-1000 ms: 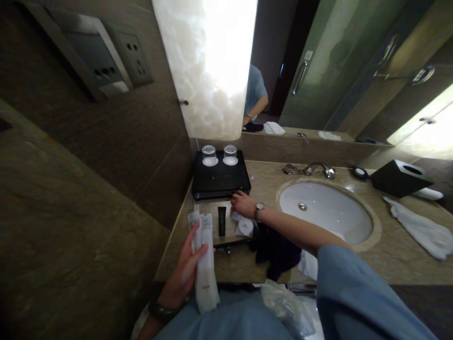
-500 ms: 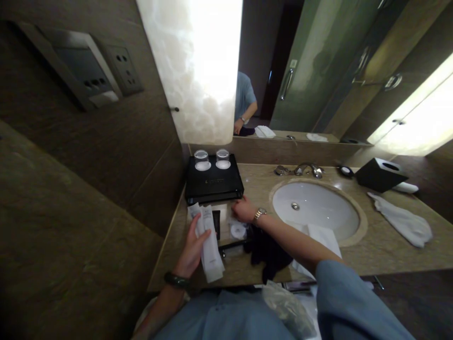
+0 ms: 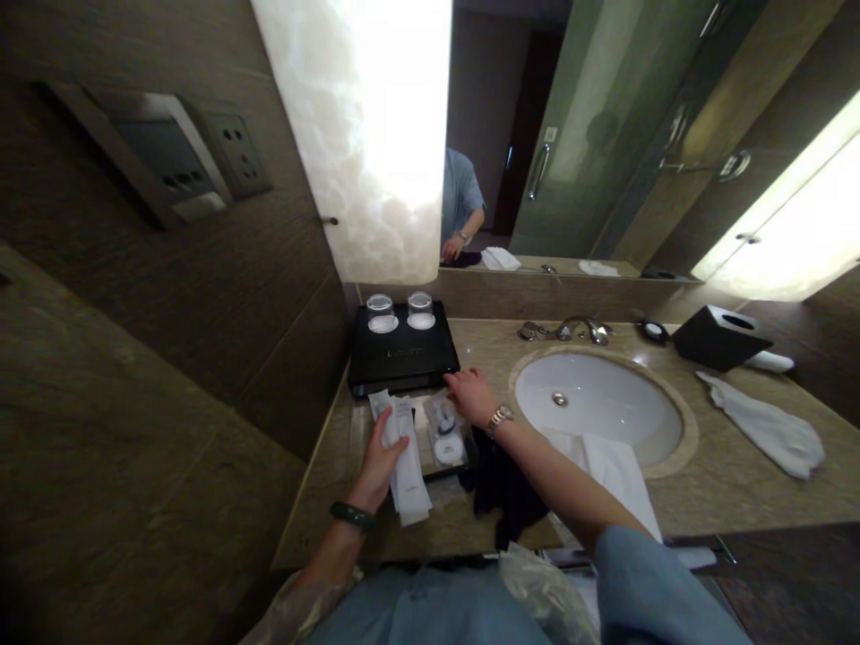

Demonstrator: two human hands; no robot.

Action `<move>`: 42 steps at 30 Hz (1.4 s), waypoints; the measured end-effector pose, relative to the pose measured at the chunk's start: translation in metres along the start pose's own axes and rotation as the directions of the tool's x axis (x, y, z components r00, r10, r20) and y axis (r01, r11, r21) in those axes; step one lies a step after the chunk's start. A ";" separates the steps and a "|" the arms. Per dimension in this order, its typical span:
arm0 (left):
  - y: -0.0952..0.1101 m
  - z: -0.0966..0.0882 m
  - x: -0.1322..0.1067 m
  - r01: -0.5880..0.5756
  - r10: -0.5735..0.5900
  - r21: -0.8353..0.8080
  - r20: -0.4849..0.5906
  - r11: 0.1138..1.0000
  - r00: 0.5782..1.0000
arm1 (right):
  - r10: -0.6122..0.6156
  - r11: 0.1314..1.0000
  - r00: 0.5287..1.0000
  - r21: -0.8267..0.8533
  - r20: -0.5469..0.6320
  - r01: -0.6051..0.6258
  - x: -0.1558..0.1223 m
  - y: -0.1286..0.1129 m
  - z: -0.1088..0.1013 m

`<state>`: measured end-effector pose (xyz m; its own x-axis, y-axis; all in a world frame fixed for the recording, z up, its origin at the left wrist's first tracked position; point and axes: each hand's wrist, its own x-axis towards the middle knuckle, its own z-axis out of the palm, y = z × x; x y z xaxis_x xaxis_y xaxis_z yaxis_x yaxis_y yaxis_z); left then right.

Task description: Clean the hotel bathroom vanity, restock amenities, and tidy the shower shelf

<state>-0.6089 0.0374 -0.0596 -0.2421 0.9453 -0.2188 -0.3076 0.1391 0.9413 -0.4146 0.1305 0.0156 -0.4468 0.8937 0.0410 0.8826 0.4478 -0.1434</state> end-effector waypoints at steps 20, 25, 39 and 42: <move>0.049 -0.024 -0.007 0.015 -0.028 -0.110 -0.113 0.994 0.993 | -0.283 0.943 0.933 -0.110 0.225 0.312 -0.021 -0.063 0.036; 0.048 -0.038 -0.021 -0.093 0.085 -0.082 -0.094 0.992 0.992 | -0.204 0.975 0.944 -0.030 0.260 0.219 -0.033 -0.066 0.045; 0.043 -0.028 -0.041 -0.133 0.137 -0.070 0.063 0.989 0.989 | 0.039 0.095 0.973 0.968 0.228 -0.231 -0.013 -0.090 0.031; 0.048 -0.041 -0.049 -0.099 0.100 -0.077 0.000 0.992 0.995 | 0.016 0.095 0.996 0.991 0.091 -0.092 -0.003 -0.081 -0.008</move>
<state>-0.6496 -0.0142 -0.0141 -0.2714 0.9545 -0.1238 -0.3518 0.0213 0.9358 -0.4838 0.0919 0.0349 -0.4445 0.8943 -0.0517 -0.0205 -0.0678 -0.9975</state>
